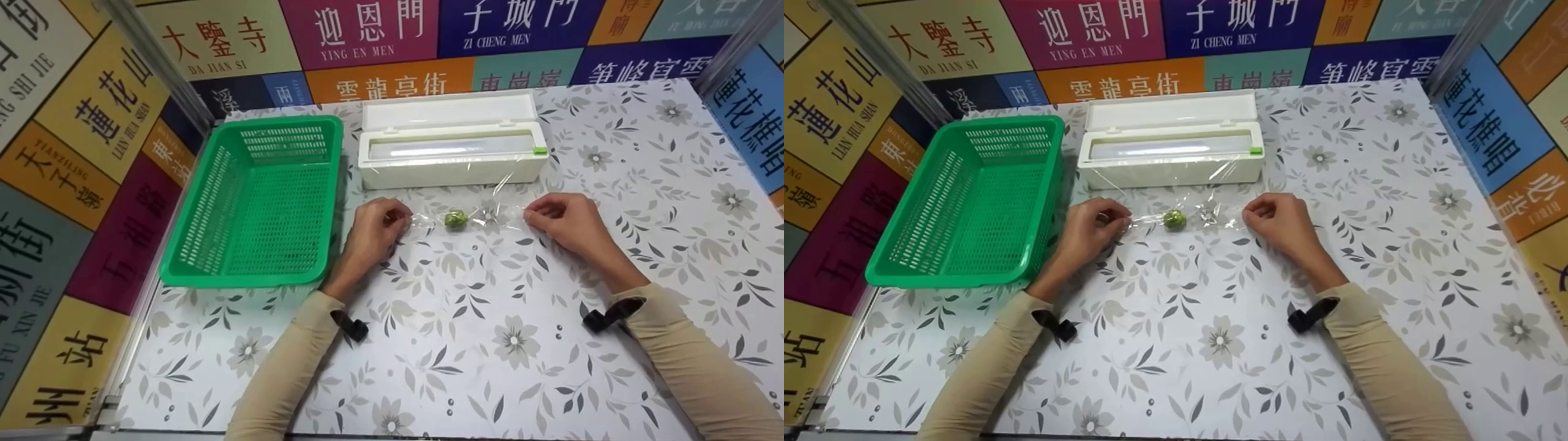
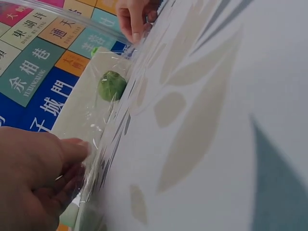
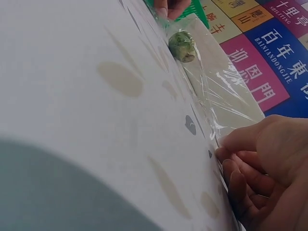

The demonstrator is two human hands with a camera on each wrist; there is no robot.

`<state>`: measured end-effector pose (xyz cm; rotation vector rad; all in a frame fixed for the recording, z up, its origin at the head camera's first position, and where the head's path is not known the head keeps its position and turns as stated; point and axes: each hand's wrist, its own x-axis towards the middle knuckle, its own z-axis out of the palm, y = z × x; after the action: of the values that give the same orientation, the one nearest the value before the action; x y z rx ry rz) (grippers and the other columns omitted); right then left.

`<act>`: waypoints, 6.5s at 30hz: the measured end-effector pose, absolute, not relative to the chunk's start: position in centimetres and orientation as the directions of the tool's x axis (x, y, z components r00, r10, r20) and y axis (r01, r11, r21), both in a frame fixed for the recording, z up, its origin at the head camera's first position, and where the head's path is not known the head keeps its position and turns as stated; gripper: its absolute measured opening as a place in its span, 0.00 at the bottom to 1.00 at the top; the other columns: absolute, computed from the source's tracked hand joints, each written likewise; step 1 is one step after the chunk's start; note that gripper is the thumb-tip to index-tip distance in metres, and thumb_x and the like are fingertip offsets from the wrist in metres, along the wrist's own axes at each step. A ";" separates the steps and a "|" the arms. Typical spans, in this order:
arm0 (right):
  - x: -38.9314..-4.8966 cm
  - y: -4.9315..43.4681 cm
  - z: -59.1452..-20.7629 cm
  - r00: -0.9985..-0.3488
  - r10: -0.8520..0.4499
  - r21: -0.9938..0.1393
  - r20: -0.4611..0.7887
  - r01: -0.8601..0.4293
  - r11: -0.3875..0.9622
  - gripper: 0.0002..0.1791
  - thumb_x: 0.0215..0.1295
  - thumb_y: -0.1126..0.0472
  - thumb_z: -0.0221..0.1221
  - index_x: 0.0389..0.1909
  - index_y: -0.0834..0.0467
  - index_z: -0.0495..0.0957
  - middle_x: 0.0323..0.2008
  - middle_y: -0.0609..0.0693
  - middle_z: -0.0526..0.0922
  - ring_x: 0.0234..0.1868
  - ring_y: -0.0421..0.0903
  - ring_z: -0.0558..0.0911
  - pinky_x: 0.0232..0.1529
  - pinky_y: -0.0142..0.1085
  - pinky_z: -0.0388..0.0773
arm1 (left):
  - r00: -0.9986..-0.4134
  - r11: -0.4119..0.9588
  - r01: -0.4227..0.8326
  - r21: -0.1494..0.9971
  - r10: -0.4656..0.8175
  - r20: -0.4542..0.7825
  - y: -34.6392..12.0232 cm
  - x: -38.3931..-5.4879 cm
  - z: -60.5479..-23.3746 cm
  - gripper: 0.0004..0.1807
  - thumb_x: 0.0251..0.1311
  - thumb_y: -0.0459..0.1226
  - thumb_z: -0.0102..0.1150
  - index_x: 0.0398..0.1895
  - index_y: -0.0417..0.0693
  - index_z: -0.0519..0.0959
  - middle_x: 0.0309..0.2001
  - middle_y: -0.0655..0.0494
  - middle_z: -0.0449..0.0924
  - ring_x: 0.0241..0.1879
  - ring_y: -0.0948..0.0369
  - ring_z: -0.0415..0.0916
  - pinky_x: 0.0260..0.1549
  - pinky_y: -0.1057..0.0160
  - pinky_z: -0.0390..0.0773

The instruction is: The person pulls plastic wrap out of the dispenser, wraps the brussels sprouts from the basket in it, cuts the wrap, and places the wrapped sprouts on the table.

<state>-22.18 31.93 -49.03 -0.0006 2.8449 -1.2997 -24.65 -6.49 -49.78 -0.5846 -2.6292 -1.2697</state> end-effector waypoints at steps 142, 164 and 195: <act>-30.3 33.0 -47.4 -0.988 -0.018 -0.898 0.153 -0.146 0.415 0.23 0.75 0.52 0.69 0.62 0.62 0.82 0.84 0.50 0.62 0.86 0.54 0.61 0.80 0.59 0.68 | -0.854 0.817 0.498 0.291 0.405 0.327 2.9 -27.6 -47.3 0.09 0.68 0.38 0.73 0.49 0.50 0.89 0.57 0.52 0.87 0.59 0.52 0.84 0.54 0.53 0.88; -30.5 34.0 -48.4 -0.967 -0.057 -0.927 0.247 -0.254 0.277 0.20 0.72 0.61 0.71 0.61 0.65 0.85 0.82 0.54 0.67 0.85 0.49 0.62 0.87 0.51 0.56 | -0.686 0.620 0.724 0.302 0.605 0.405 10.9 -28.2 -44.0 0.18 0.79 0.40 0.60 0.67 0.50 0.82 0.65 0.54 0.83 0.68 0.57 0.78 0.70 0.65 0.76; -30.3 33.9 -48.6 -0.966 -0.035 -0.934 0.255 -0.256 0.247 0.18 0.72 0.62 0.71 0.58 0.64 0.85 0.82 0.56 0.68 0.85 0.52 0.64 0.86 0.49 0.61 | -0.713 0.669 0.688 0.281 0.552 0.432 14.5 -32.1 -45.4 0.16 0.85 0.49 0.49 0.62 0.65 0.85 0.59 0.53 0.80 0.58 0.57 0.80 0.59 0.62 0.82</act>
<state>-30.34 33.93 -48.61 -0.3100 2.6184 -2.0240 -32.13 14.55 -45.36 -0.9858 -2.5755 -0.6190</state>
